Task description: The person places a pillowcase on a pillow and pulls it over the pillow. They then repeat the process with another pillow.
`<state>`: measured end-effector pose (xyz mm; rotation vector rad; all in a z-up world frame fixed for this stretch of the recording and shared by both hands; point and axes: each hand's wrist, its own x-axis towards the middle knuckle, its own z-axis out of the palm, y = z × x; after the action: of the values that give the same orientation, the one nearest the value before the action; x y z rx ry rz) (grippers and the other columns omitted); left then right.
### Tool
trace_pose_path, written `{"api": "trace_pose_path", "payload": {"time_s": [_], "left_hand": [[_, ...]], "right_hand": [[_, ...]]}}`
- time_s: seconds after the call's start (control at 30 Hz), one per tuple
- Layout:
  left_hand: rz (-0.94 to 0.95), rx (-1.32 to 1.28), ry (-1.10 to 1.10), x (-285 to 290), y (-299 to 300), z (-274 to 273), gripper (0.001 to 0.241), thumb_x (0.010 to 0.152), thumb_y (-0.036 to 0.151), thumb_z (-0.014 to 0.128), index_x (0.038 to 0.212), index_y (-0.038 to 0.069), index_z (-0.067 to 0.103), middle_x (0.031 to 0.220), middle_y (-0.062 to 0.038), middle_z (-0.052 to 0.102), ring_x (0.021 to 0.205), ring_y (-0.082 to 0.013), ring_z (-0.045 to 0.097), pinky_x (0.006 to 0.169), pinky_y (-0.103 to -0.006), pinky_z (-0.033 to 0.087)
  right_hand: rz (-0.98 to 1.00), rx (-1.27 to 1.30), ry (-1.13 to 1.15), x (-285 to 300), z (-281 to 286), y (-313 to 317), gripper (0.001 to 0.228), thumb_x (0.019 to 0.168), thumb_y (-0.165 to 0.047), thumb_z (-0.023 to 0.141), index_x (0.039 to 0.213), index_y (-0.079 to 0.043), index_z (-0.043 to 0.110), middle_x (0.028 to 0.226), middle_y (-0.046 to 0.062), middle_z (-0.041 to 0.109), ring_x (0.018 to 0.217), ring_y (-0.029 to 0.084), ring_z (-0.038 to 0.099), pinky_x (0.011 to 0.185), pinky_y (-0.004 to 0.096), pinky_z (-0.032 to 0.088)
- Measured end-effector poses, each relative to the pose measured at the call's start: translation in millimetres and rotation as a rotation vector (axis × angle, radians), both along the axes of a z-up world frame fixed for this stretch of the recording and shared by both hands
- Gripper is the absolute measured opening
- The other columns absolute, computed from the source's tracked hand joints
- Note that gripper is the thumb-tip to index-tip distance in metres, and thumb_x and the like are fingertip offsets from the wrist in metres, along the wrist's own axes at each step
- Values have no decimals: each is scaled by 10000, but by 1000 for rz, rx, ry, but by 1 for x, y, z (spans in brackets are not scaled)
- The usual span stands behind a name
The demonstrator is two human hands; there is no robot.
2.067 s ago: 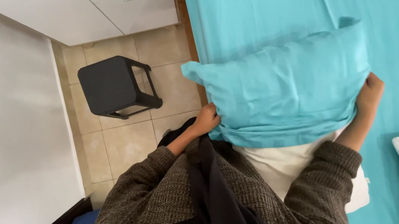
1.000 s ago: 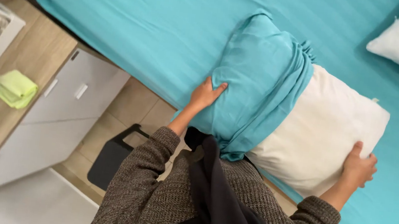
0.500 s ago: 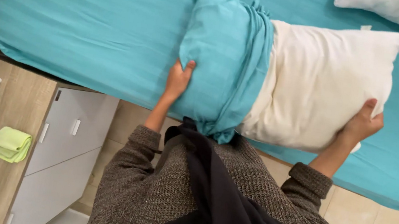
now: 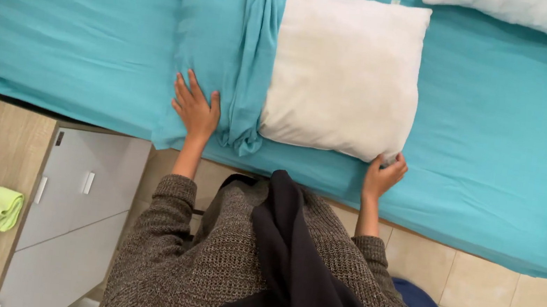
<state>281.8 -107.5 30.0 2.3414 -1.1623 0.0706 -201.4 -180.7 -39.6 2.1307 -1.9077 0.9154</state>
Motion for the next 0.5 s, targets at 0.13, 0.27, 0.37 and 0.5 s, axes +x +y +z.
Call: {"api": "trace_pose_path", "payload": {"time_s": [0.13, 0.27, 0.37, 0.5], "left_hand": [[-58, -62, -45, -4, 13, -6, 799, 1029, 484, 556, 1658, 96, 252, 1698, -248, 199, 1544, -468, 240, 1187, -692, 184], [-135, -135, -69, -12, 32, -4, 731, 1061, 515, 482, 1657, 140, 286, 1718, -185, 206, 1574, -435, 248, 1228, -672, 186], [-166, -128, -53, -18, 50, -11, 670, 1085, 427, 531, 1666, 181, 303, 1733, -163, 198, 1590, -414, 247, 1245, -665, 177], [-222, -22, -12, -21, 86, 10, 770, 952, 245, 629, 1648, 188, 306, 1723, -174, 186, 1572, -428, 234, 1211, -679, 182]], "right_hand": [[130, 45, -620, 70, 55, 16, 212, 950, -68, 726, 1113, -47, 592, 1036, 116, 596, 957, 276, 579, 879, 387, 482], [662, 480, -691, 152, 94, 47, 242, 915, -115, 739, 1140, -55, 671, 1061, 114, 670, 861, 224, 667, 753, 353, 546], [920, 519, -636, 200, 75, 57, 469, 915, -157, 762, 1328, -15, 589, 1287, 165, 661, 1095, 288, 656, 923, 384, 543], [981, 551, -627, 248, 37, 50, 586, 912, -239, 783, 1369, 31, 535, 1337, 213, 620, 1210, 339, 619, 1013, 419, 505]]}}
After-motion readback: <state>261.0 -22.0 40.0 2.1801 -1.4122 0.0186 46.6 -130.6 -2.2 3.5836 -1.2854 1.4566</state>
